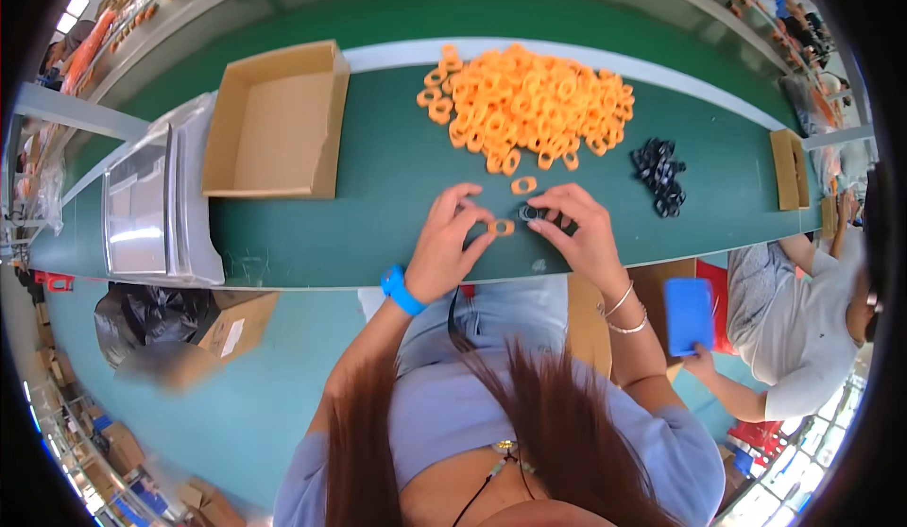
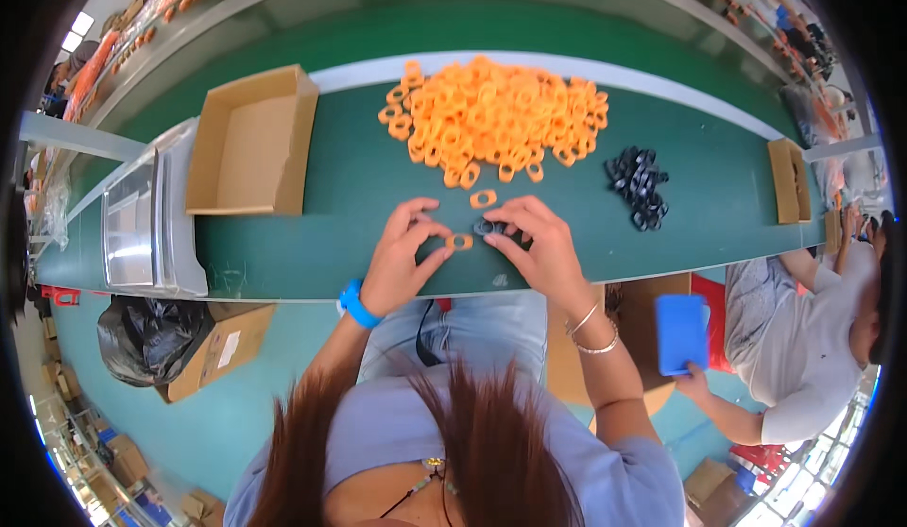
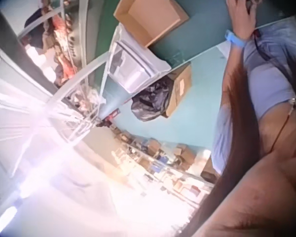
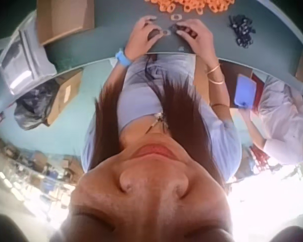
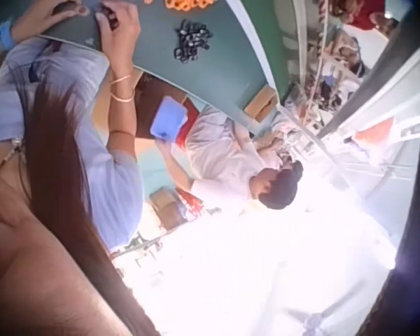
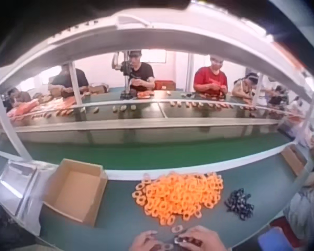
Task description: The person assembles items by inserting black plastic pieces into orange rings by hand and placing the assembled units into a cardboard box.
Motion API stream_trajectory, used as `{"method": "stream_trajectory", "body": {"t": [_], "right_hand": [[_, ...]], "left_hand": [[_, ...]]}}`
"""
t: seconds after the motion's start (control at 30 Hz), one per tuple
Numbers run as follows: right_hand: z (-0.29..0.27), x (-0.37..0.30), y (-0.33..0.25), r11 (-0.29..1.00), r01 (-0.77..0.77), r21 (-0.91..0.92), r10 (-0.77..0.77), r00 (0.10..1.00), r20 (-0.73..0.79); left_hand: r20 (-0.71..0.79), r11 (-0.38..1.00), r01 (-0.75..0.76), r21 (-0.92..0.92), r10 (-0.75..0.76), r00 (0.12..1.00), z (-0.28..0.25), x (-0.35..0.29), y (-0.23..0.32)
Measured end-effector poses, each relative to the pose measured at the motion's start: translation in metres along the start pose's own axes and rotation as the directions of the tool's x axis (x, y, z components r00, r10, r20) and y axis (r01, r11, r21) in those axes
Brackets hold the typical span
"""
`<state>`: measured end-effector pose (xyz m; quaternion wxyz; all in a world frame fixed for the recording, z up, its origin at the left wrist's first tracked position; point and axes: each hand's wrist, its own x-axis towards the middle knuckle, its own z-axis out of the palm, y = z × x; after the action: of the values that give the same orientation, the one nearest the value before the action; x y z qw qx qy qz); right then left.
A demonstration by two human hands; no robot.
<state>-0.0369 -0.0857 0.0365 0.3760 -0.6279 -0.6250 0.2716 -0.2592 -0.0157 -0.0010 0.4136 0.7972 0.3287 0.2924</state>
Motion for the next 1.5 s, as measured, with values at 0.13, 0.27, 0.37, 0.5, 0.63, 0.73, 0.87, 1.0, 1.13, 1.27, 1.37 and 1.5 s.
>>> {"method": "stream_trajectory", "body": {"t": [0.13, 0.27, 0.37, 0.5, 0.63, 0.73, 0.87, 1.0, 1.13, 1.27, 1.37, 1.5], "right_hand": [[0.018, -0.002, -0.002, 1.0, 0.018, 0.001, -0.018, 0.998, 0.055], [0.027, -0.007, -0.005, 0.998, 0.048, -0.046, -0.044, 0.995, 0.085], [0.032, -0.01, -0.005, 0.997, 0.051, -0.055, -0.046, 0.994, 0.096], [0.035, -0.01, -0.009, 0.992, 0.073, -0.101, -0.065, 0.995, 0.081], [0.036, -0.01, -0.009, 0.997, 0.049, -0.061, -0.046, 0.998, 0.051], [0.039, -0.01, -0.005, 0.997, 0.051, -0.049, -0.05, 0.998, 0.032], [0.042, -0.008, -0.004, 0.998, 0.043, -0.038, -0.042, 0.999, 0.025], [0.04, -0.011, 0.002, 0.995, 0.052, -0.08, -0.049, 0.998, 0.032], [0.041, -0.008, 0.001, 0.997, 0.056, -0.048, -0.056, 0.998, 0.008], [0.039, -0.007, -0.001, 0.988, 0.093, -0.123, -0.089, 0.995, 0.038], [0.043, -0.001, -0.01, 0.95, 0.221, -0.221, -0.22, 0.975, 0.031], [0.05, 0.01, -0.014, 0.916, 0.284, -0.282, -0.281, 0.958, 0.053]], "left_hand": [[-0.026, 0.999, -0.03, 0.017, 0.03, 0.999, 0.002, -0.002, -0.005], [-0.013, 1.0, 0.002, 0.014, -0.002, 1.0, 0.002, -0.006, -0.004], [0.005, 0.999, 0.001, -0.044, -0.001, 1.0, 0.001, -0.009, -0.004], [0.041, 0.996, 0.025, -0.082, -0.022, 0.999, -0.001, -0.008, -0.003], [0.042, 0.996, 0.041, -0.085, -0.037, 0.998, -0.002, -0.008, -0.004], [0.024, 0.995, 0.053, -0.087, -0.051, 0.998, -0.001, -0.007, -0.004], [0.001, 0.997, 0.032, -0.071, -0.032, 0.999, 0.0, -0.007, -0.004], [0.019, 0.993, 0.078, -0.094, -0.077, 0.997, 0.0, -0.005, -0.001], [0.024, 0.992, 0.068, -0.102, -0.066, 0.998, 0.0, -0.003, -0.002], [0.025, 0.993, 0.075, -0.092, -0.073, 0.997, -0.003, -0.004, 0.0], [0.016, 0.995, 0.067, -0.076, -0.066, 0.998, -0.004, -0.006, -0.003], [0.004, 0.998, 0.007, -0.06, -0.006, 1.0, -0.021, -0.009, 0.011]]}}
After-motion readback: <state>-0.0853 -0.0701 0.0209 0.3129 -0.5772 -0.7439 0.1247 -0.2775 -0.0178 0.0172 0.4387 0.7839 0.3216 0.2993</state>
